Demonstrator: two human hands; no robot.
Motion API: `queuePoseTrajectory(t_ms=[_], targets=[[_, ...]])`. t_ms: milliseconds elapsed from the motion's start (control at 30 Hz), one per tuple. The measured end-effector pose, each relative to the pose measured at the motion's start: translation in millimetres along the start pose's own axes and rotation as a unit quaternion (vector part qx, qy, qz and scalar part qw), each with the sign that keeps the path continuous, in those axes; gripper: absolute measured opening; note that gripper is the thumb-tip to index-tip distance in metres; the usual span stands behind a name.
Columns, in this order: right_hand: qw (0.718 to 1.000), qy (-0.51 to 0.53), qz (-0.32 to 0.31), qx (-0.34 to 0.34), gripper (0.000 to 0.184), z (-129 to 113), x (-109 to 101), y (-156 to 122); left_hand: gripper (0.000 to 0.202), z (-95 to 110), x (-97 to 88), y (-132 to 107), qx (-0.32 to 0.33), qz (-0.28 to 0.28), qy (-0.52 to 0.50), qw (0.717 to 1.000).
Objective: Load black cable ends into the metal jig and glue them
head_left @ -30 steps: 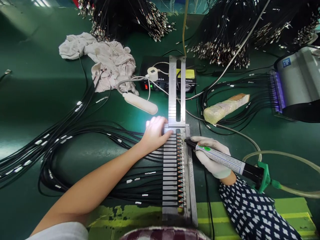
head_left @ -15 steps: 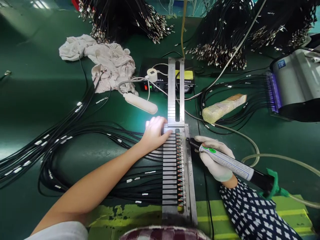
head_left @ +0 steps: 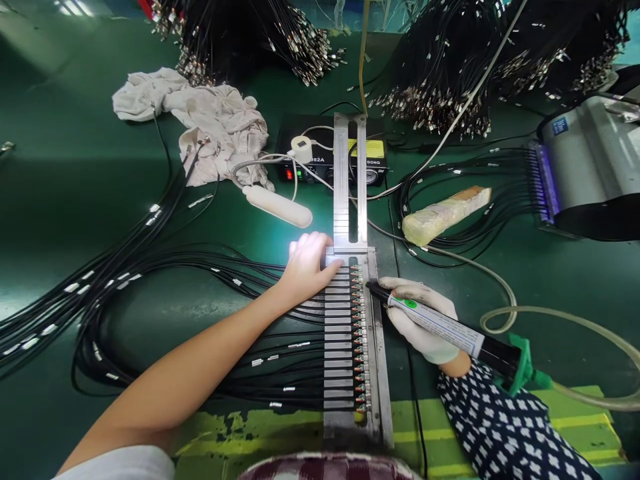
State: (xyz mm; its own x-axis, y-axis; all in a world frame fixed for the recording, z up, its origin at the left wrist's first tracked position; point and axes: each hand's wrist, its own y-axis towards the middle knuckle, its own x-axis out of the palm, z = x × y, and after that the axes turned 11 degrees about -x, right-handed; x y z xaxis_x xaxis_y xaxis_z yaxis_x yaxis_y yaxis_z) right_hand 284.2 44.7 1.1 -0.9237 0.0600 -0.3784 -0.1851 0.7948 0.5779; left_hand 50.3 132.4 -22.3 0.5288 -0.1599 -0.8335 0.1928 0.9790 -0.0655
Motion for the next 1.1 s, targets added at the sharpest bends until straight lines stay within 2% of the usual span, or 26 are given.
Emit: queuePoseTrajectory(t_ms=[433, 633, 1100], targets=[[1.0, 0.001, -0.004, 0.001, 0.02, -2.2, -1.5, -0.2, 0.021, -1.0, 0.7, 0.4, 0.0, -0.005, 0.002, 1.0], [1.0, -0.009, -0.006, -0.019, 0.019, -2.9, -1.6, 1.7, 0.023, -1.3, 0.8, 0.4, 0.0, -0.003, 0.007, 1.0], [1.0, -0.01, -0.003, -0.007, 0.019, -2.3, -1.9, 0.9, 0.023, 1.7, -1.1, 0.0, -0.012, -0.014, 0.003, 1.0]])
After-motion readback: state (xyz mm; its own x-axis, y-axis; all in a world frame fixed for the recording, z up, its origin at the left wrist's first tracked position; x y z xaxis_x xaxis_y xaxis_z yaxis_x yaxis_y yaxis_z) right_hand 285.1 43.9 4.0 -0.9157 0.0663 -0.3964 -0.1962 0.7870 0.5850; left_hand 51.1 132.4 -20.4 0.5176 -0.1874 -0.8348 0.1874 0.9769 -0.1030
